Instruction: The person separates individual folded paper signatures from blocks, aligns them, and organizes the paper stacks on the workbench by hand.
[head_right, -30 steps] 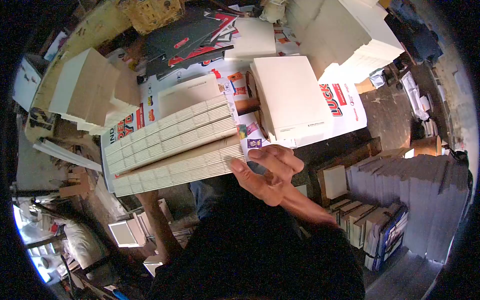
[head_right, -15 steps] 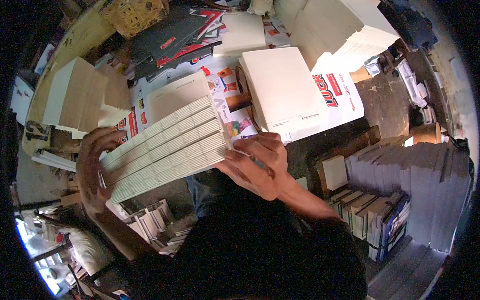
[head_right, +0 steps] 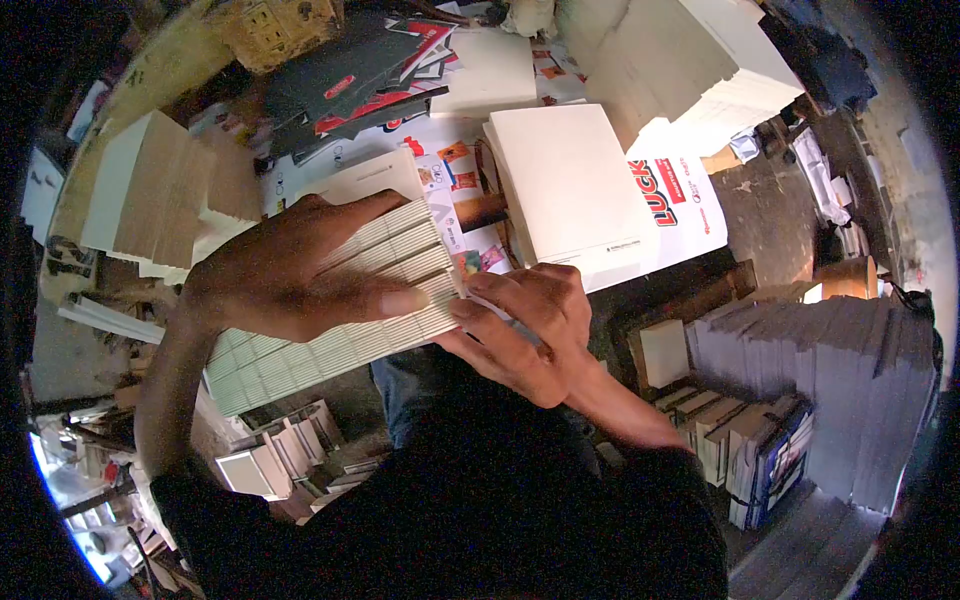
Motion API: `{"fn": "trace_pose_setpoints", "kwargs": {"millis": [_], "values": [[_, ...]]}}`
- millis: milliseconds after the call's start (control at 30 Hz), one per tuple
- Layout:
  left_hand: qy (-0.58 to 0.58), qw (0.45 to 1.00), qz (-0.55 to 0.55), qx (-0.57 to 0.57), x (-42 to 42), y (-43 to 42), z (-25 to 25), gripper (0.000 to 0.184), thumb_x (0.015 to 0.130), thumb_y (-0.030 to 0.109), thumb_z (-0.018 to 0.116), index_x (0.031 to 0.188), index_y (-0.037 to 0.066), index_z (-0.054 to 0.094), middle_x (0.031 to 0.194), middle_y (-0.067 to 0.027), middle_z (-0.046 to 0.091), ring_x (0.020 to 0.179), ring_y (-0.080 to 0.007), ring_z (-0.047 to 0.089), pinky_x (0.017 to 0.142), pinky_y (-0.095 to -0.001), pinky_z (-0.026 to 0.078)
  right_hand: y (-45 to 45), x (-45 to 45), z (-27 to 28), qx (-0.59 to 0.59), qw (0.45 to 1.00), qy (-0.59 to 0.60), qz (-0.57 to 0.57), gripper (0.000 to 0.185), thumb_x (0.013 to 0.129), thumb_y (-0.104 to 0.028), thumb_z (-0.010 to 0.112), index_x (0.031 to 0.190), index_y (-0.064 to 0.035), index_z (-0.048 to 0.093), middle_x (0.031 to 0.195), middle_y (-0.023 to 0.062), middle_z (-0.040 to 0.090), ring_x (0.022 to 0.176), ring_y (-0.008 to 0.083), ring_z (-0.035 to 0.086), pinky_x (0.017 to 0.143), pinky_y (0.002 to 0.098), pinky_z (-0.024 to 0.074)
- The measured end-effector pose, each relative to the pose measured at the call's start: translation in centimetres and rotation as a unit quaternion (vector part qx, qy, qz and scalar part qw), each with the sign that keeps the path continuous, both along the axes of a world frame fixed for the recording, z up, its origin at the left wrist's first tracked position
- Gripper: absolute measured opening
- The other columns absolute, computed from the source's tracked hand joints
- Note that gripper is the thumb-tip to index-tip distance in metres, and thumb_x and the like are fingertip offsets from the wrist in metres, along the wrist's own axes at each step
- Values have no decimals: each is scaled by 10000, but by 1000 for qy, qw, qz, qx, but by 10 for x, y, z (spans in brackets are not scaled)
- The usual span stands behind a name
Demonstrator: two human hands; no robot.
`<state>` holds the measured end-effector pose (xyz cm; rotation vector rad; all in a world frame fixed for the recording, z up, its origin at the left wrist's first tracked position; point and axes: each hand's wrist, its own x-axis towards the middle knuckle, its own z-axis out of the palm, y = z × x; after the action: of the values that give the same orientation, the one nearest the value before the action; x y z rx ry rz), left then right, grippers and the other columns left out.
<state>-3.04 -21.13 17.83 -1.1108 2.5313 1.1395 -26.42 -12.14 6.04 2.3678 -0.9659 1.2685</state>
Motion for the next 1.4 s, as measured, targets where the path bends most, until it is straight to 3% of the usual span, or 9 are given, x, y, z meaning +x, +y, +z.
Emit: {"fn": "trace_pose_setpoints", "kwargs": {"millis": [133, 233, 300, 533, 633, 833, 900, 1067, 1400], "values": [[61, 995, -41, -71, 7, -1, -17, 741, 878, 466, 707, 1336, -58, 452, 959, -203, 710, 836, -351, 701, 769, -422, 541, 0, 0, 5, 2, 1000, 0, -5, 519, 681, -319, 913, 1041, -98, 612, 1172, 93, 539, 1064, 262, 516, 818, 374, 495], [173, 977, -65, -104, 8, 1, -20, 763, 906, 626, 591, 1210, -70, 524, 664, -192, 652, 595, -288, 673, 624, -417, 543, -1, 0, 8, -1, 1000, 4, 12, 522, 691, -309, 908, 1057, -79, 615, 1160, 105, 537, 1054, 269, 520, 807, 380, 501], [87, 992, -31, -86, 6, 4, -9, 748, 857, 477, 730, 1316, -54, 471, 1072, -228, 681, 968, -370, 669, 855, -441, 517, -2, 1, 11, -17, 1000, 10, 16, 528, 686, -295, 911, 1054, -55, 618, 1150, 119, 524, 1018, 272, 534, 774, 382, 503], [60, 995, -11, -76, 8, -4, -20, 744, 859, 517, 715, 1313, -28, 489, 1102, -223, 668, 995, -379, 645, 912, -457, 487, -1, 14, 24, 18, 998, -66, -14, 506, 607, -192, 921, 1031, -55, 681, 1010, 98, 580, 822, 243, 588, 663, 350, 475], [144, 981, -52, -121, 12, -4, -31, 783, 922, 655, 546, 1183, -83, 530, 708, -169, 657, 641, -286, 671, 670, -430, 533, -3, 10, 25, 29, 999, -1, -15, 619, 637, -327, 932, 1074, -1, 639, 1082, 141, 514, 950, 270, 551, 682, 375, 481], [178, 965, -56, -185, 11, -3, -25, 835, 937, 632, 542, 1321, -105, 463, 802, -206, 666, 736, -292, 676, 715, -427, 529, -5, 12, 30, 55, 998, -9, 15, 582, 585, -269, 928, 1011, 13, 648, 998, 133, 534, 916, 284, 556, 666, 396, 476], [67, 997, -27, -43, 8, -6, -12, 736, 909, 538, 646, 1349, -24, 466, 1122, -227, 651, 1040, -338, 632, 905, -444, 495, -2, 10, 30, 80, 995, -21, 48, 476, 552, -129, 861, 964, -11, 655, 970, 136, 591, 790, 284, 570, 630, 390, 473], [101, 992, 8, -80, 13, -14, -21, 657, 926, 523, 633, 1251, -35, 511, 1055, -215, 670, 941, -333, 675, 842, -416, 526, -3, 17, 21, 98, 989, -41, 98, 392, 556, -86, 733, 920, -1, 617, 945, 142, 624, 780, 296, 573, 669, 411, 480], [81, 996, 13, 17, 50, -16, -15, 775, 962, 655, 462, 1388, 8, 470, 1242, -247, 605, 1147, -334, 600, 959, -402, 475, -9, 20, 21, 68, 995, -9, 72, 134, 741, -86, 694, 799, -29, 587, 1039, 164, 693, 1076, 396, 627, 945, 487, 490]]}}
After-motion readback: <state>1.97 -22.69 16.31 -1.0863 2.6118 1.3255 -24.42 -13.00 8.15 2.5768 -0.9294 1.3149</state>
